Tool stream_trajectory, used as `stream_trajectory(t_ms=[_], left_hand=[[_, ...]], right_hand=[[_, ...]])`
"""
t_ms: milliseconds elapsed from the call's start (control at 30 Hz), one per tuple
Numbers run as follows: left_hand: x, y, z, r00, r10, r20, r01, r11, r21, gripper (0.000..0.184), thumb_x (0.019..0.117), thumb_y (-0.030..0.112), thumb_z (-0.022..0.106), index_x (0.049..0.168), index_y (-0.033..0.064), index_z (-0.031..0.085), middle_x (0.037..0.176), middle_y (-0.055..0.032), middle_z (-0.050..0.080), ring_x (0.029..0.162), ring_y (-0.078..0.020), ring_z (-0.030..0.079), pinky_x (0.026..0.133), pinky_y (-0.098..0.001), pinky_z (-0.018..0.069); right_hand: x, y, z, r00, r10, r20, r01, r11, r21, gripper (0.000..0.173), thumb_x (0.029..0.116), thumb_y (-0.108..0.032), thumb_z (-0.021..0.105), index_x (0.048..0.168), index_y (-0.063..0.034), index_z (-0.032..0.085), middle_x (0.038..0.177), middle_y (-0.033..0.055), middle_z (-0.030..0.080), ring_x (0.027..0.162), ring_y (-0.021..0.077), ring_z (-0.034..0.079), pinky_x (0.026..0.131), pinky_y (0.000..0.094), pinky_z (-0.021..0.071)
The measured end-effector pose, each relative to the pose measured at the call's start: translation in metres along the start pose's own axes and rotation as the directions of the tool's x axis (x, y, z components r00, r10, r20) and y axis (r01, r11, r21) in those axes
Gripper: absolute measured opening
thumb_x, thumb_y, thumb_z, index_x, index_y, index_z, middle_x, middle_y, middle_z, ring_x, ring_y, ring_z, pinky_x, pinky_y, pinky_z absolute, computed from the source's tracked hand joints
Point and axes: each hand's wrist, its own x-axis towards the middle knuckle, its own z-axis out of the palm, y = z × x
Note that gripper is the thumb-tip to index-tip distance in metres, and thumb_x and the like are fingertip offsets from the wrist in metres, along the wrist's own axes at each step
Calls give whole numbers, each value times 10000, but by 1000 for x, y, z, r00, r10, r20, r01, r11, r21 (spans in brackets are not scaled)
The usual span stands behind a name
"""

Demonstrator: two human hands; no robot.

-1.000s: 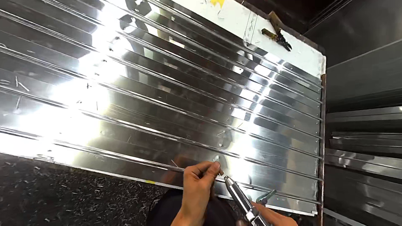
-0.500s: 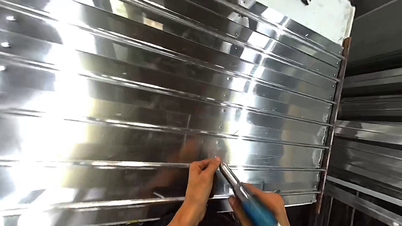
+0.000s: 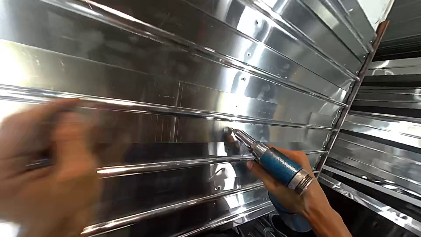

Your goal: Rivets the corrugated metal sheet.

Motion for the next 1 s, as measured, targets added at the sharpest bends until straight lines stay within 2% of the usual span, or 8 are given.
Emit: stream_trajectory(t_ms=[100,200,333,500,667,767,867,1000], left_hand=[[-4,20,-28,981,-130,142,156,969,-189,142,922,52,658,817,-44,658,675,13,649,630,59,611,588,-92,474],[-5,11,-20,983,-135,128,160,963,-217,152,951,18,583,813,-29,627,694,53,613,664,70,591,622,-100,481],[2,11,-4,996,-55,73,66,984,-163,151,874,-72,597,727,-42,615,590,22,611,551,45,596,516,-100,471],[2,-41,-10,967,186,-175,-156,973,172,375,1081,158,452,1354,-74,562,1012,-215,658,817,-208,643,755,-375,550],[-49,33,-19,983,118,-140,-127,990,-61,264,1057,168,527,1222,23,674,856,-52,659,602,-63,534,542,-229,457],[-139,59,-1,958,-155,239,277,707,-650,272,1041,198,498,1082,109,752,629,29,551,428,-46,401,388,-204,361],[-212,72,6,698,-65,713,694,308,-651,522,1096,410,291,1147,121,723,533,80,497,381,9,373,354,-163,322],[-276,70,16,569,157,807,751,300,-588,597,1085,491,213,1394,151,594,584,51,515,400,3,363,365,-162,300]], right_hand=[[16,-11,-25,975,68,214,-33,986,-165,310,856,-597,720,976,-312,730,794,-154,697,699,-23,657,613,263,577],[36,-20,-43,922,84,378,28,959,-281,386,850,-676,684,1046,-349,738,976,-131,652,809,-2,627,667,272,567],[42,-25,-30,967,-33,254,100,961,-258,169,773,-429,720,868,-292,690,684,-174,601,610,-40,581,517,234,488],[29,-9,-16,980,-111,167,140,975,-173,132,765,-330,749,835,-227,706,647,-104,614,565,39,594,482,310,492],[-75,-22,-29,991,-131,-21,131,945,301,344,842,-289,837,1111,-107,726,1034,30,743,909,134,718,805,335,635],[-152,-36,-24,989,-145,16,125,900,418,365,852,-186,836,1154,-25,710,1059,56,761,950,125,732,865,329,631],[-200,-49,-2,969,-208,130,124,872,473,355,886,-151,806,1177,20,696,1000,73,767,884,115,735,833,327,632],[-239,-47,35,939,-323,119,250,878,407,316,892,-168,792,1172,-44,716,992,48,774,883,105,739,807,326,634]])
